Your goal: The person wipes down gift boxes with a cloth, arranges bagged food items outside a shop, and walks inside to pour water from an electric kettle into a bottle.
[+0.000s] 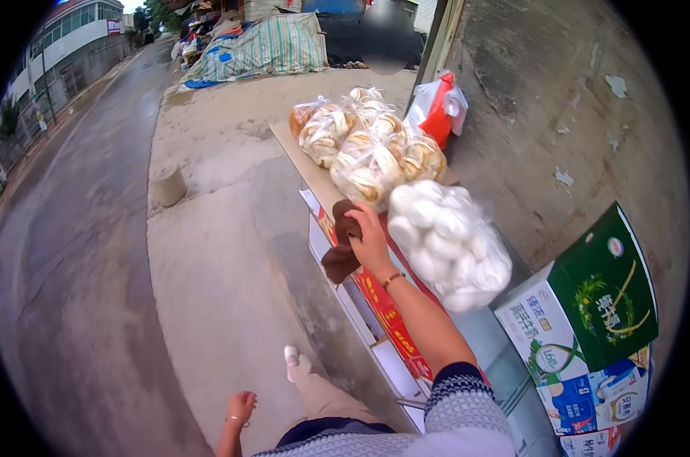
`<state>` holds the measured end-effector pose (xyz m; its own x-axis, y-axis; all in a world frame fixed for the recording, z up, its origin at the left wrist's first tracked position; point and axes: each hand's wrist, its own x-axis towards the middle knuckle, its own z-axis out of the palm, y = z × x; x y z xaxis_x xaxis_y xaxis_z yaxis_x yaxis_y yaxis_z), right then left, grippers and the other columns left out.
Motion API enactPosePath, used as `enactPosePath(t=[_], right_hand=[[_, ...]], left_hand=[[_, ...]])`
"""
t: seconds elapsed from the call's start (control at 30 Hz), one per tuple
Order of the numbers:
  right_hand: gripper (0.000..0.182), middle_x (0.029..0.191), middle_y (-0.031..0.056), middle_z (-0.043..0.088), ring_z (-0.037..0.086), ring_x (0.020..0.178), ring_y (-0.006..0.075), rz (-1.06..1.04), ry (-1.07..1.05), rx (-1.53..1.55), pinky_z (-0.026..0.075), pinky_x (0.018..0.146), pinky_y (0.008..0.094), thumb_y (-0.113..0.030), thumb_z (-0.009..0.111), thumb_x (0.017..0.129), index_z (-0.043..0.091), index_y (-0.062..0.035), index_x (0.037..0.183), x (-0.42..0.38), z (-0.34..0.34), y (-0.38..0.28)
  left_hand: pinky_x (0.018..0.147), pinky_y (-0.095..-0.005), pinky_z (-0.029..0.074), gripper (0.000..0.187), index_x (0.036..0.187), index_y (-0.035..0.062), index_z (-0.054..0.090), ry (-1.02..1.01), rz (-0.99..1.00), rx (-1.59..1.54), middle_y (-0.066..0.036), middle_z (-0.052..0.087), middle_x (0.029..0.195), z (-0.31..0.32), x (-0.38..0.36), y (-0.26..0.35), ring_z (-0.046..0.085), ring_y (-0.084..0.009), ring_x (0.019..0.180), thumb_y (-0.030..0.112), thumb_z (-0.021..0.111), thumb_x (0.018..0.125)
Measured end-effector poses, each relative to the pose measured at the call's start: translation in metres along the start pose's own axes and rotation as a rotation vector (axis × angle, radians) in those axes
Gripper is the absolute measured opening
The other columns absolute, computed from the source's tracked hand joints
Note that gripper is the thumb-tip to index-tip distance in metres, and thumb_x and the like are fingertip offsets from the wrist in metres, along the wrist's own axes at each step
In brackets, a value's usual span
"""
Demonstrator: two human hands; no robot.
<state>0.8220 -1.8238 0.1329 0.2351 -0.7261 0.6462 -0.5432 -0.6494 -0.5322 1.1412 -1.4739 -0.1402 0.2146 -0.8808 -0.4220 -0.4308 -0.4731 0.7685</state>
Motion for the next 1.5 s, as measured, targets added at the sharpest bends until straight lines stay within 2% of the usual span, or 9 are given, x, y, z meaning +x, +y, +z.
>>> enactPosePath(t=[0.17, 0.27, 0.43, 0.53, 0.63, 0.9, 1.17, 1.33, 1.5], right_hand=[[0.032, 0.117, 0.0165, 0.048, 0.048, 0.108, 0.0344, 0.088, -0.422, -0.373, 0.04, 0.091, 0.0379, -0.001, 0.054, 0.072, 0.053, -0.0039, 0.104, 0.054, 0.101, 0.1], [0.022, 0.101, 0.0133, 0.051, 0.051, 0.097, 0.0327, -0.006, -0.077, -0.264, 0.04, 0.086, 0.0378, 0.002, 0.049, 0.074, 0.055, -0.0032, 0.095, 0.084, 0.165, 0.139], [0.027, 0.099, 0.0112, 0.057, 0.056, 0.095, 0.0241, 0.09, -0.151, 0.21, 0.045, 0.081, 0.0306, 0.01, 0.044, 0.071, 0.055, -0.0023, 0.093, 0.149, 0.217, 0.14], [0.027, 0.092, 0.008, 0.061, 0.058, 0.084, 0.0161, 0.671, -0.368, 0.883, 0.046, 0.077, 0.0295, 0.007, 0.044, 0.068, 0.058, -0.0029, 0.089, 0.153, 0.245, 0.104], [0.023, 0.089, 0.0081, 0.062, 0.057, 0.084, 0.0153, 0.403, -0.3, 0.595, 0.045, 0.078, 0.0283, 0.0, 0.046, 0.068, 0.06, -0.0031, 0.086, 0.132, 0.26, 0.103], [0.03, 0.114, 0.0106, 0.054, 0.049, 0.108, 0.0209, 0.736, 0.017, 0.971, 0.033, 0.097, 0.0308, -0.023, 0.057, 0.069, 0.059, -0.002, 0.091, 0.096, 0.124, 0.061], [0.028, 0.111, 0.0097, 0.05, 0.05, 0.097, 0.0203, 0.642, 1.599, 0.107, 0.041, 0.086, 0.0312, -0.014, 0.047, 0.08, 0.05, -0.0034, 0.107, 0.103, 0.096, 0.052], [0.022, 0.106, 0.0061, 0.052, 0.049, 0.094, 0.0135, 1.071, 1.235, -0.501, 0.039, 0.084, 0.0253, -0.003, 0.046, 0.086, 0.052, -0.002, 0.107, 0.048, 0.135, 0.11], [0.017, 0.092, 0.0028, 0.056, 0.049, 0.088, 0.0102, 1.107, 1.452, 0.072, 0.039, 0.081, 0.0242, -0.002, 0.049, 0.084, 0.054, -0.0014, 0.099, 0.054, 0.126, 0.121]], left_hand=[[0.058, -0.0294, 0.05, 0.027, 0.093, -0.0025, 0.062, -0.062, -0.014, -0.062, -0.011, 0.065, 0.075, -0.029, 0.078, -0.036, 0.062, -0.0161, 0.063, 0.022, 0.051, 0.088], [0.061, -0.0332, 0.051, 0.034, 0.1, -0.0028, 0.061, -0.152, -0.109, -0.07, -0.014, 0.065, 0.08, -0.058, 0.114, -0.05, 0.063, -0.0193, 0.069, 0.026, 0.049, 0.088], [0.055, -0.0295, 0.048, 0.027, 0.089, -0.0017, 0.062, -0.174, -0.01, -0.117, -0.011, 0.063, 0.07, -0.124, 0.228, 0.054, 0.06, -0.016, 0.06, 0.022, 0.049, 0.088], [0.055, -0.0255, 0.048, 0.026, 0.089, -0.0035, 0.061, -0.152, 0.156, -0.111, -0.009, 0.064, 0.071, -0.144, 0.319, 0.139, 0.061, -0.0139, 0.06, 0.02, 0.049, 0.09], [0.059, -0.0254, 0.049, 0.023, 0.095, -0.0026, 0.06, -0.137, 0.312, -0.114, -0.009, 0.064, 0.075, -0.159, 0.389, 0.239, 0.061, -0.0137, 0.063, 0.018, 0.049, 0.092], [0.067, -0.0252, 0.048, 0.018, 0.104, -0.0008, 0.057, -0.303, 0.869, -0.077, -0.009, 0.063, 0.085, -0.174, 0.516, 0.486, 0.06, -0.0138, 0.074, 0.009, 0.051, 0.09], [0.076, -0.031, 0.046, 0.024, 0.106, 0.0011, 0.055, -0.439, 1.388, 0.023, -0.013, 0.059, 0.095, -0.125, 0.584, 0.658, 0.057, -0.0243, 0.087, 0.003, 0.057, 0.082], [0.077, -0.0332, 0.045, 0.027, 0.106, 0.0017, 0.055, -0.604, 1.564, 0.069, -0.014, 0.057, 0.099, -0.086, 0.597, 0.721, 0.055, -0.0292, 0.09, 0.003, 0.058, 0.08], [0.08, -0.0343, 0.045, 0.028, 0.108, 0.0021, 0.054, -0.787, 1.605, 0.206, -0.015, 0.057, 0.102, -0.044, 0.568, 0.808, 0.055, -0.0314, 0.093, 0.004, 0.059, 0.081]])
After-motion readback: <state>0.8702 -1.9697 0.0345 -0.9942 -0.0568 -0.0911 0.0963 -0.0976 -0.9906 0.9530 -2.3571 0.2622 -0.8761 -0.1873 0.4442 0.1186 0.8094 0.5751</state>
